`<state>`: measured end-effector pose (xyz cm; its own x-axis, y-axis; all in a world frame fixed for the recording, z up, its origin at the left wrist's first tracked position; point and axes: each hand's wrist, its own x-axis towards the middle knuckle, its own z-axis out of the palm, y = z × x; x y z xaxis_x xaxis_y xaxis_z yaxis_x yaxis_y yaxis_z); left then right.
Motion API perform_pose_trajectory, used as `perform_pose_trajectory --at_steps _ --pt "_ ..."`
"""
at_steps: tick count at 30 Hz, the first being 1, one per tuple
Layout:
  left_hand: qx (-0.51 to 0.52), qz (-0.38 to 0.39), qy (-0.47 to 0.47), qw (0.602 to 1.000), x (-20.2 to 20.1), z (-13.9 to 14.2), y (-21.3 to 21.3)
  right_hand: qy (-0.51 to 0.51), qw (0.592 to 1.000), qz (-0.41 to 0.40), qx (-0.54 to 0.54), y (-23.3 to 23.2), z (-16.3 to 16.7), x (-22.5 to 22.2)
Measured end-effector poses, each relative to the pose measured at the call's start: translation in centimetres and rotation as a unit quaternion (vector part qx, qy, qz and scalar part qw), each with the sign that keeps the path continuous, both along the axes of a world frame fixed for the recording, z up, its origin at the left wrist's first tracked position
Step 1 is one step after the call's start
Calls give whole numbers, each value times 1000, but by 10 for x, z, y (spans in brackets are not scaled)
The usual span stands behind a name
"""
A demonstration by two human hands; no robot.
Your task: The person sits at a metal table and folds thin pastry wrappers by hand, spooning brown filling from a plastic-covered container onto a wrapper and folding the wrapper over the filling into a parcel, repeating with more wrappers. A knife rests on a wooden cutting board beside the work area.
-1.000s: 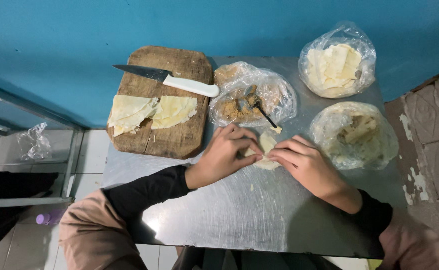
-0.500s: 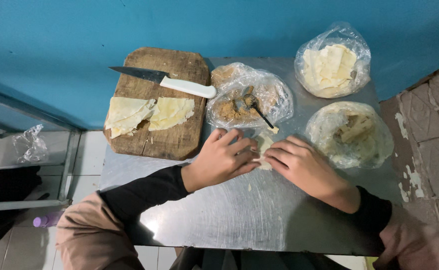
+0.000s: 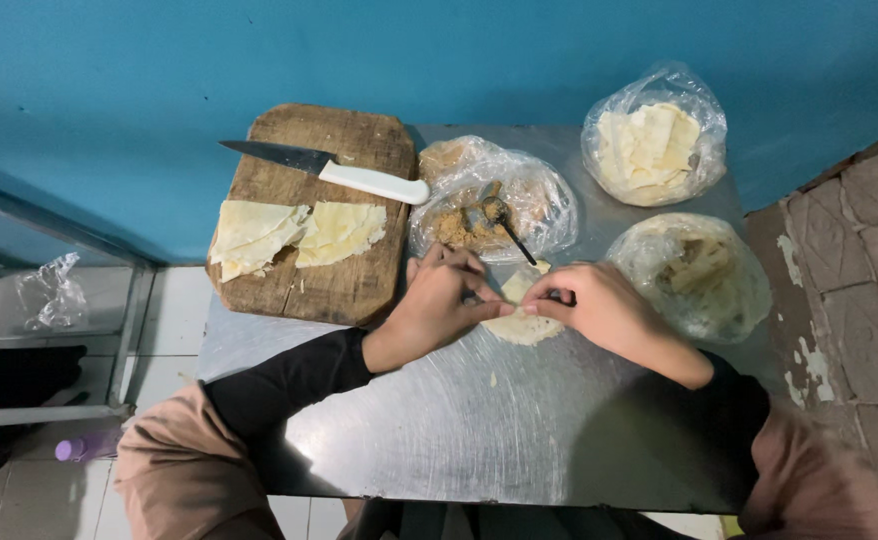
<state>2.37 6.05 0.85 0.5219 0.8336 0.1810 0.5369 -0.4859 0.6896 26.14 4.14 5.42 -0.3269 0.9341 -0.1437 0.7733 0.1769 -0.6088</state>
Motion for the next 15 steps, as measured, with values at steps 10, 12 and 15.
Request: perform_pose_trajectory --at_steps 10,12,15 --pt "-44 30 1 999 5 2 -1 13 971 104 216 -14 -2 2" --pt "-44 31 1 999 6 3 -2 -13 965 107 238 -22 -4 2" --pt "-55 30 -15 998 6 3 -2 -40 956 123 262 -27 -8 0"
